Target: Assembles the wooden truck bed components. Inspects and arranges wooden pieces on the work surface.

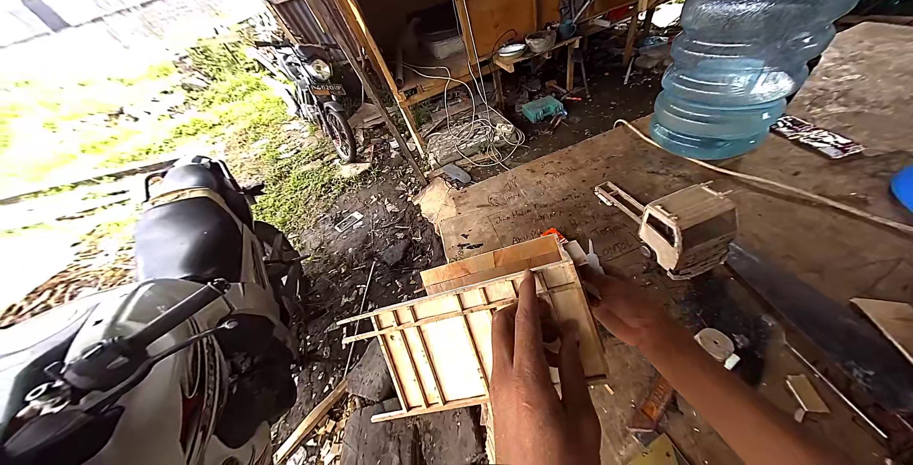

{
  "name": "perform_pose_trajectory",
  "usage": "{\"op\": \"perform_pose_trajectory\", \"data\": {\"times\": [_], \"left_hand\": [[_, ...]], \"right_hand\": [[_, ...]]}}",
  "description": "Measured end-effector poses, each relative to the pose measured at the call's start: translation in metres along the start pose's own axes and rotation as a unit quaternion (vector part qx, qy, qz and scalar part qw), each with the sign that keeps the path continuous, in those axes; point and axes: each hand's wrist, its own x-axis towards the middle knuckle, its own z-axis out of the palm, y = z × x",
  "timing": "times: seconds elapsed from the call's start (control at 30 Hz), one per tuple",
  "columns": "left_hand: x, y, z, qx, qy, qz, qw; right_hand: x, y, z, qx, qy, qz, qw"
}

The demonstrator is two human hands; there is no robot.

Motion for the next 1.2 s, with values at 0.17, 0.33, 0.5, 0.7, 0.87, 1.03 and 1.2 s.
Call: {"op": "perform_pose_trajectory", "data": {"times": [0.17, 0.33, 0.5, 0.7, 0.87, 1.03, 1.2], "left_hand": [[-0.0001, -0.0013, 0.0001, 0.003, 0.003, 0.0, 1.0], [0.0, -0.0022, 0.0, 0.005, 0.0, -0.002, 1.0], [0.0002, -0.0017, 0.0008, 0.0, -0.001, -0.002, 1.0], [0.0001, -0.0002, 0.0019, -0.002, 0.002, -0.007, 1.0], [-0.0006, -0.0001, 0.0022, 0.001, 0.0, -0.004, 1.0], [-0.0014, 0.0002, 0.0024, 0.003, 0.001, 0.002, 1.0], [-0.002, 0.0017, 0.0018, 0.003, -0.002, -0.004, 1.0]], "right_hand": [[-0.001, 0.001, -0.0002, 0.003, 0.005, 0.013, 1.0], [-0.0001, 0.0034, -0.0015, 0.007, 0.003, 0.013, 1.0], [-0.001, 0.0039, -0.0014, 0.01, 0.008, 0.012, 1.0], [-0.0028, 0.0035, -0.0005, 0.011, 0.013, 0.013, 1.0], [-0.0036, 0.0026, 0.0004, 0.004, 0.019, 0.017, 1.0], [-0.0048, 0.0026, 0.0007, 0.014, 0.013, 0.015, 1.0], [-0.0046, 0.0034, 0.0, 0.015, 0.01, 0.017, 1.0]]}}
